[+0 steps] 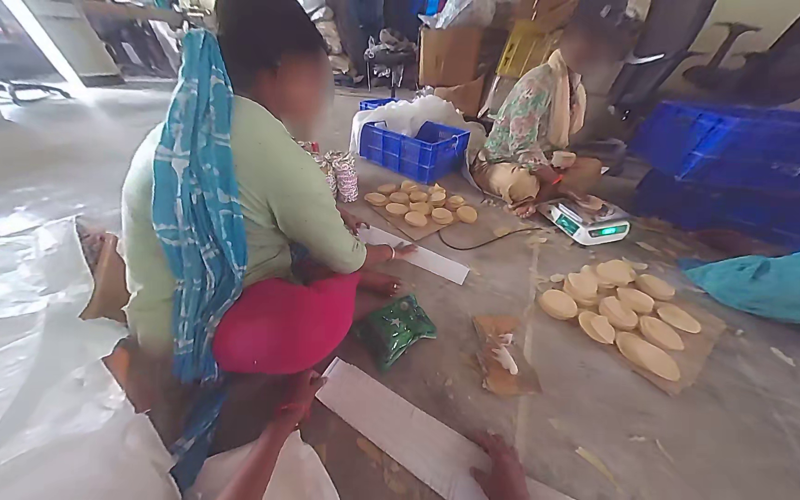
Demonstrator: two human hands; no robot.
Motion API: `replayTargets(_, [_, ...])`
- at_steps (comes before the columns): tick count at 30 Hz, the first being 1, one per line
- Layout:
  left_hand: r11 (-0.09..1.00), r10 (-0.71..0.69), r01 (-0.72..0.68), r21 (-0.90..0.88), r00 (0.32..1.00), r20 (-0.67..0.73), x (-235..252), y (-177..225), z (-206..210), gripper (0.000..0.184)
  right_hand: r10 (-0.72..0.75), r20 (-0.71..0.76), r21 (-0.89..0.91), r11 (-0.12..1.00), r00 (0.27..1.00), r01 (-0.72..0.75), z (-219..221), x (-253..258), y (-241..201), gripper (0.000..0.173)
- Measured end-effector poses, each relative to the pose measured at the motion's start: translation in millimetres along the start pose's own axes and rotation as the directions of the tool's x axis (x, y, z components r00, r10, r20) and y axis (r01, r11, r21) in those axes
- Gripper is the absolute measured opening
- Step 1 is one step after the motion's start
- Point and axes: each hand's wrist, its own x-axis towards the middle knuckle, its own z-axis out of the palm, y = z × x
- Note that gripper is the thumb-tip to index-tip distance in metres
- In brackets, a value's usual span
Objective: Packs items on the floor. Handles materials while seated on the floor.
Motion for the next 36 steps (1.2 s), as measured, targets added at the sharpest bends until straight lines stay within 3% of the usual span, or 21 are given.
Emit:
replayTargets(6, [1.000,0.007,-0.007,0.003,1.000,0.002,-4,4,-1,0.040,0.000,-0.007,0.014,1.000,1.000,0.000,1,0,4,0.059])
replayTargets(9, [0.998,0.059,-0.059,0.002,0.994,-0.091,-23,21,-5,0.043,-0.031,-0.038,0.029,0.999,0.999,0.032,1,-3,4,0.056])
replayTargets(11, [0.986,0.142,-0.121,0.112,0.968,-0.207,-40,39,-7,0.049,-0.031,-0.035,0.025,0.999,0.999,0.032,1,-2,6,0.056])
replayTargets(13, [0.951,0.171,-0.142,0.275,0.982,-0.085,-64,71,-11,0.059,-0.034,-0.041,0.026,0.999,0.999,0.036,2,-1,7,0.056])
replayTargets(14, [0.916,0.301,-0.252,0.313,0.946,-0.117,-64,67,9,0.060,-0.032,-0.043,0.030,0.999,0.999,0.033,3,0,8,0.056])
replayTargets(15, [0.837,0.494,-0.416,0.355,0.854,-0.163,-63,57,37,0.059,-0.022,-0.038,0.032,0.999,0.999,0.024,4,1,8,0.057])
replayTargets(17, [0.624,0.750,-0.685,0.376,0.661,-0.040,-78,59,82,0.060,-0.013,-0.034,0.041,0.999,0.999,0.015,6,3,10,0.057])
replayTargets(18, [0.526,0.809,-0.773,0.354,0.583,0.072,-90,66,101,0.062,-0.012,-0.038,0.047,0.999,0.999,0.013,7,3,11,0.058])
replayTargets(20, [0.399,0.821,-0.873,0.281,0.477,0.314,-112,82,134,0.064,-0.003,-0.049,0.039,0.999,0.999,0.005,7,2,10,0.058])
replayTargets(22, [0.340,0.781,-0.920,0.196,0.392,0.487,-120,93,159,0.062,0.018,-0.033,0.000,1.000,0.999,-0.018,4,-1,6,0.058])
replayTargets(24, [0.272,0.779,-0.952,0.139,0.303,0.549,-118,100,173,0.058,0.013,-0.028,-0.033,0.999,1.000,-0.013,3,-1,9,0.059])
replayTargets(26, [0.175,0.824,-0.977,0.126,0.215,0.524,-106,98,180,0.058,0.008,-0.023,-0.048,0.999,1.000,-0.009,2,0,13,0.059])
replayTargets(29, [0.099,0.850,-0.990,0.102,0.138,0.508,-87,92,180,0.061,0.001,0.002,-0.042,0.999,1.000,-0.001,-1,1,15,0.059])
replayTargets(35, [0.115,0.800,-0.990,0.079,0.139,0.584,-78,92,179,0.059,-0.041,0.038,0.012,0.999,0.998,0.041,-12,3,20,0.057])
replayTargets(36, [0.126,0.806,-0.989,0.071,0.144,0.575,-77,91,179,0.058,-0.051,-0.026,0.023,0.998,0.998,0.052,-19,7,20,0.053])
